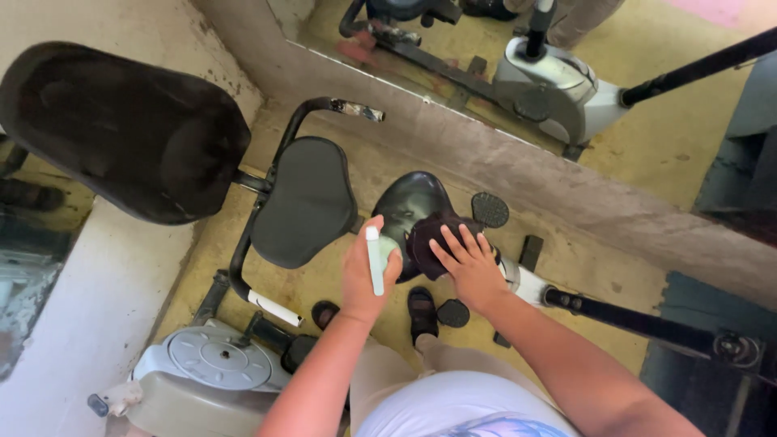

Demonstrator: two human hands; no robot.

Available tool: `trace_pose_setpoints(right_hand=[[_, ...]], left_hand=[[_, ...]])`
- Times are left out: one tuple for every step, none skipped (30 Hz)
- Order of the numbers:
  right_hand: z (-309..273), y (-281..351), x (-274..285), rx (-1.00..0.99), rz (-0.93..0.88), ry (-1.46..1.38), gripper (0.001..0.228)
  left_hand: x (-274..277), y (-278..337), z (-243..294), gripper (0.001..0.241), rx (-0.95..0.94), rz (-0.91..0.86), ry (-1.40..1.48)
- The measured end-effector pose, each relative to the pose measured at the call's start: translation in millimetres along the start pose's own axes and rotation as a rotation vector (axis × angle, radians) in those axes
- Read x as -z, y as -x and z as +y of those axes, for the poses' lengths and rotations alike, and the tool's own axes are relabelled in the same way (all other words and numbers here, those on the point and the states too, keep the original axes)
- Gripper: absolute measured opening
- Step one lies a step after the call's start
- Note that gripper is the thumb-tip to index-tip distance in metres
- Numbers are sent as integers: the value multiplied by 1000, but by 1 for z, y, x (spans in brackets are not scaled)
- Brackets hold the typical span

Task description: Cleaning and wiping down various exercise bikes and gym equipment using a spray bottle and cloth.

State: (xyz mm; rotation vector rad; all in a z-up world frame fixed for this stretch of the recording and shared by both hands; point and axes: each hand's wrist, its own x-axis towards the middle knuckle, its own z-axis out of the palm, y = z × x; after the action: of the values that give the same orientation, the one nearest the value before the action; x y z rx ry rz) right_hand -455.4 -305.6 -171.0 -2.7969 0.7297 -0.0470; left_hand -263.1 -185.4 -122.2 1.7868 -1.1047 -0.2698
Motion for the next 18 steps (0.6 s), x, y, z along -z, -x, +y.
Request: trace_pose_setpoints(right_hand=[[9, -5, -8, -4, 5, 2, 79], [19, -9, -17, -34, 4, -61, 73], [27, -5, -25, -61, -11, -127, 67], [32, 0, -25, -61, -20, -127, 67], [36, -1, -26, -177, -23, -247, 55], [40, -3, -27, -294, -30, -366, 43], [37, -10, -17, -292, -25, -366, 43], [35, -18, -6, -315, 43, -405, 41], [30, -17, 3, -345, 98, -445, 39], [22, -18, 3, -349, 92, -447, 39], [14, -22, 4, -210, 109, -343, 46], [6, -26, 5, -71, 123, -241, 54], [1, -29, -2, -68, 126, -242, 54], [-4, -31, -8, 13, 98, -132, 60], [-10, -32, -15, 90, 65, -24, 67], [-12, -36, -17, 90, 65, -28, 67], [-12, -37, -21, 90, 51, -14, 69], [-13, -39, -24, 90, 36, 0, 70]], left_hand=[[3, -4, -3, 56, -6, -1, 2], [5, -8, -7, 56, 41, -35, 59], [7, -3, -7, 57, 102, -68, 117], [6, -1, -7, 57, 110, -69, 119], [7, 1, -9, 56, 123, -72, 55], [7, 1, -12, 56, 136, -75, -8], [6, 0, -13, 56, 131, -72, -10], [4, -1, -15, 57, 33, -36, -37], [1, 6, -14, 58, -54, -7, -62], [1, 6, -14, 58, -48, -11, -61], [0, 5, -13, 58, -53, 1, -61], [0, 4, -13, 57, -58, 14, -60], [1, 3, -13, 57, -60, 16, -63], [1, 3, -13, 57, -77, 10, -49], [3, 4, -13, 57, -91, 1, -35], [4, 2, -11, 57, -90, -1, -37], [4, 1, -10, 57, -82, -5, -35], [3, 1, -9, 56, -74, -9, -32]])
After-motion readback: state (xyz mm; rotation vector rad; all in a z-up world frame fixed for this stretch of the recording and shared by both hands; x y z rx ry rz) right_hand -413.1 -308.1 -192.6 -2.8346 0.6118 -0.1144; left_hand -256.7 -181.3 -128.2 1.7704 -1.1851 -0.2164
